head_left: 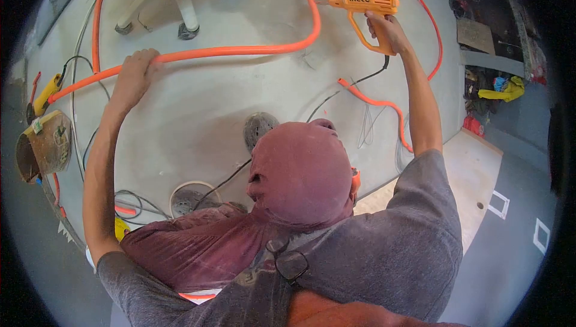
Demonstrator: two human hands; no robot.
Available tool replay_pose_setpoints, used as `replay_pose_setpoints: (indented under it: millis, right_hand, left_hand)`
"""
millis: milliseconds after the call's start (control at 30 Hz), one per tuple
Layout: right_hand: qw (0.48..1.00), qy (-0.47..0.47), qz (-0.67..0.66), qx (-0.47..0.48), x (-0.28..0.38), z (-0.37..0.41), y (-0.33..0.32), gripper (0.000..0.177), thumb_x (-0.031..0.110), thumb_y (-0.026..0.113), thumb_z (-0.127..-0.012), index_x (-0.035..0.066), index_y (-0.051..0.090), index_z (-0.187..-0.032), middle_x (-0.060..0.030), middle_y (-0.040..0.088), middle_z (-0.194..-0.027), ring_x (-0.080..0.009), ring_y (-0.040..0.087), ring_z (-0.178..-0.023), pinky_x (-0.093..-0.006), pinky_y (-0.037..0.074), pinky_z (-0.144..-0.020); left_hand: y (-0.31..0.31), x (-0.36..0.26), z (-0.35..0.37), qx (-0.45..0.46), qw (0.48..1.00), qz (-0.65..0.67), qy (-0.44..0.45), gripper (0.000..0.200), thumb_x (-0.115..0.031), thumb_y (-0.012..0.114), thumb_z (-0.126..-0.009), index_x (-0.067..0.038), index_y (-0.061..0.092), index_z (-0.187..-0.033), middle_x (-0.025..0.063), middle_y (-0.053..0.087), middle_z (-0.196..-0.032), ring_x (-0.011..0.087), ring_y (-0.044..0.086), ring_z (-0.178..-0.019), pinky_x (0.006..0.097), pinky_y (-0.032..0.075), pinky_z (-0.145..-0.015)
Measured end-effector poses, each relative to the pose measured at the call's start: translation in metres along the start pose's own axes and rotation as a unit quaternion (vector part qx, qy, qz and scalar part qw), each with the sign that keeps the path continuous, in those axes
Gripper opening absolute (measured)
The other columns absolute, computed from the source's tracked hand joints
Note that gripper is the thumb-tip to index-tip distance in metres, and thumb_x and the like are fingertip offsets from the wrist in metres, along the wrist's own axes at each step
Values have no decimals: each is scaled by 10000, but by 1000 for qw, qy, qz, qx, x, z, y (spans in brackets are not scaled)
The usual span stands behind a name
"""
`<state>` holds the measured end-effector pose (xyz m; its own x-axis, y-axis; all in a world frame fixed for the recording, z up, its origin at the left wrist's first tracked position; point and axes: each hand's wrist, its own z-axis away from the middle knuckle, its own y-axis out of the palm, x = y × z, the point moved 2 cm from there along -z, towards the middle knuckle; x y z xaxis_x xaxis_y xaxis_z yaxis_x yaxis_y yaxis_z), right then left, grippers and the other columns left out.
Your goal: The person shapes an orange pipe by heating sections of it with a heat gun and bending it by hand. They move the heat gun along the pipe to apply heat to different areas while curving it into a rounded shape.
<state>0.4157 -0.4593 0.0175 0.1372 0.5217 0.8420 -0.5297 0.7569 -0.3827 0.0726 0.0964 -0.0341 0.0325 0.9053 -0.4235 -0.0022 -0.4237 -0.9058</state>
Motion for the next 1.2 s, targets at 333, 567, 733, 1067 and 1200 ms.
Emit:
replay_pose_setpoints:
  millis: [333, 567, 733, 1067, 1200]
  right_hand:
    - [988, -7, 140, -63, 17, 10, 21, 366, 398, 750, -957, 46, 680, -1032, -5, 602, -810, -105, 545, -675, -285, 460, -608]
    - [974, 2, 223, -33, 21, 39, 32, 390, 430, 745, -959, 47, 700, -1021, 3, 588, -723, -101, 528, -634, -286, 431, -570]
    - [971, 17, 239, 11, 28, 61, 48, 420, 432, 743, -956, 35, 711, -1089, -1, 607, -757, -102, 522, -639, -281, 425, -562]
    - [978, 21, 202, 43, 12, 80, 74, 392, 391, 738, -963, 38, 712, -1133, 30, 568, -744, -82, 477, -631, -281, 384, -550]
    - [978, 13, 207, 31, 7, 90, 87, 415, 391, 741, -961, 32, 712, -1166, 15, 593, -756, -95, 496, -638, -293, 408, -564]
  left_hand:
    - [-24, 7, -14, -34, 996, -59, 55, 226, -208, 658, -979, -41, 640, -1131, 137, 639, -1028, 352, 587, -1002, 460, 439, -886]
    - [-42, -5, -20, -63, 982, -146, 104, 228, -203, 676, -944, -52, 622, -1107, 124, 602, -990, 330, 582, -1016, 463, 433, -903]
    - [-44, -9, -22, -83, 974, -165, 134, 240, -209, 680, -936, -56, 608, -1106, 119, 586, -992, 325, 576, -1013, 453, 434, -895]
    - [-35, -9, -14, -95, 969, -186, 129, 268, -279, 670, -953, -53, 604, -1081, 109, 589, -979, 309, 578, -1003, 441, 443, -899]
    - [-24, -1, -11, -47, 974, -200, 92, 333, -357, 607, -991, -59, 624, -1139, 109, 631, -1045, 315, 589, -1036, 454, 450, -941]
